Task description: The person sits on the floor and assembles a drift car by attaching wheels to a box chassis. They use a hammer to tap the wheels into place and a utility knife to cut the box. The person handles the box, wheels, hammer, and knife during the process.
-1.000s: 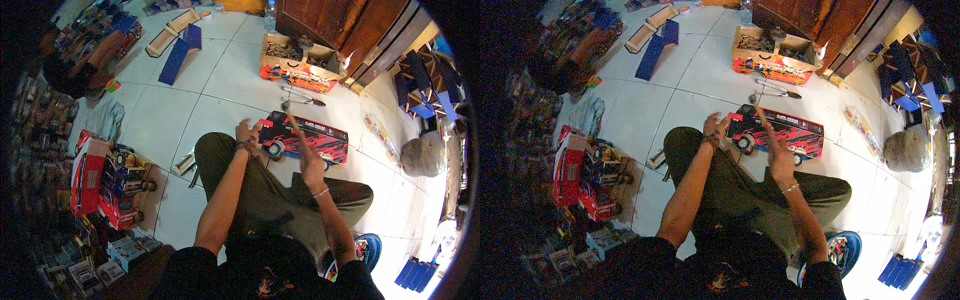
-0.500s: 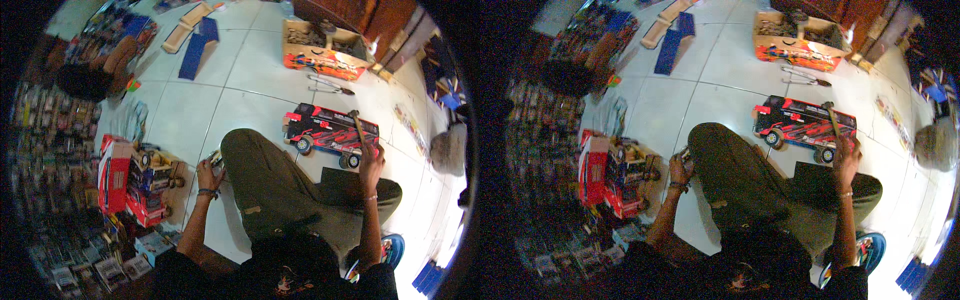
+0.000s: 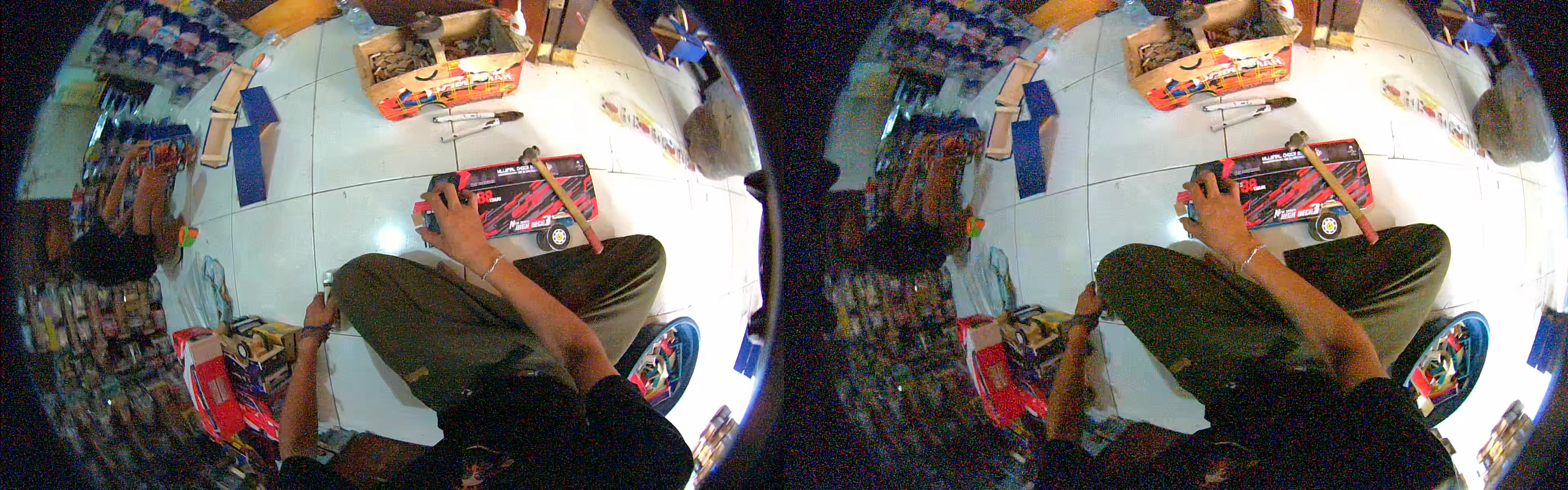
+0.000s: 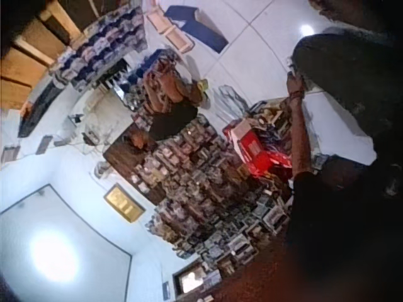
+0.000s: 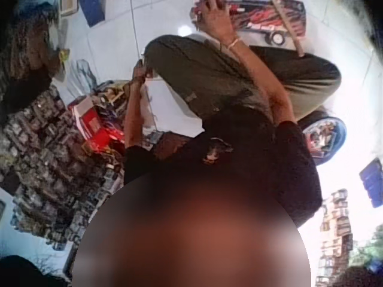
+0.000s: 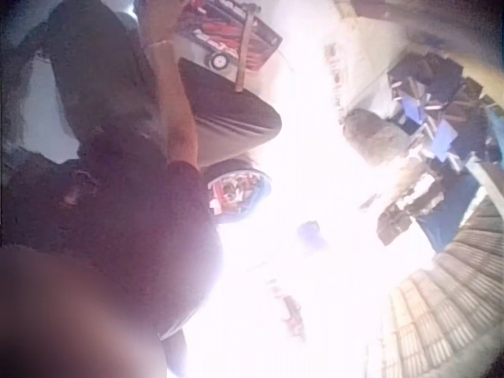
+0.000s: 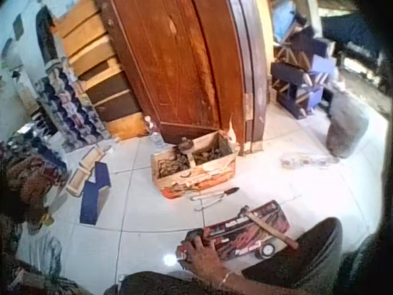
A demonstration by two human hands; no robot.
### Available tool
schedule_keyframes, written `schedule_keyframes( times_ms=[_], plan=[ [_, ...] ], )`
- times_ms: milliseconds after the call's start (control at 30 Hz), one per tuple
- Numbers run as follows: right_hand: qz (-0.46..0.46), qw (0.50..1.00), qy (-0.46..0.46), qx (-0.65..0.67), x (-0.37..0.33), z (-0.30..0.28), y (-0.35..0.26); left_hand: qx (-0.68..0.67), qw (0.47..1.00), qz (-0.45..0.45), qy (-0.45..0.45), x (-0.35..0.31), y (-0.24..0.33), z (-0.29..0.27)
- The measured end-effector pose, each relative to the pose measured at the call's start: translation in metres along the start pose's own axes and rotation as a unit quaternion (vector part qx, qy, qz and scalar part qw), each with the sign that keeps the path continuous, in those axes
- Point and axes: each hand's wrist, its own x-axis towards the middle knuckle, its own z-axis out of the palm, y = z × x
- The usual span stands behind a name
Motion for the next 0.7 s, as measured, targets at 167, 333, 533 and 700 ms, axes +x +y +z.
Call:
schedule_keyframes(
  times_ms=[167,333,533,700],
  plan=[
    [0.008,0.999,0.027,0.030,-0.002,0.004,0.003,-0.014,0.992,0.098,0.080,0.009,0.052,-0.044],
    [0.027,0.997,0.052,0.049,0.003,0.006,0.004,0.015,0.977,0.205,0.063,0.002,0.146,-0.101],
    [0.031,0.995,0.063,0.071,0.004,0.002,0.005,0.131,0.947,0.290,-0.051,-0.004,0.227,-0.127],
    [0.032,0.996,0.067,0.053,0.004,0.005,0.007,0.184,0.913,0.360,-0.053,0.000,0.269,-0.117]
  ],
)
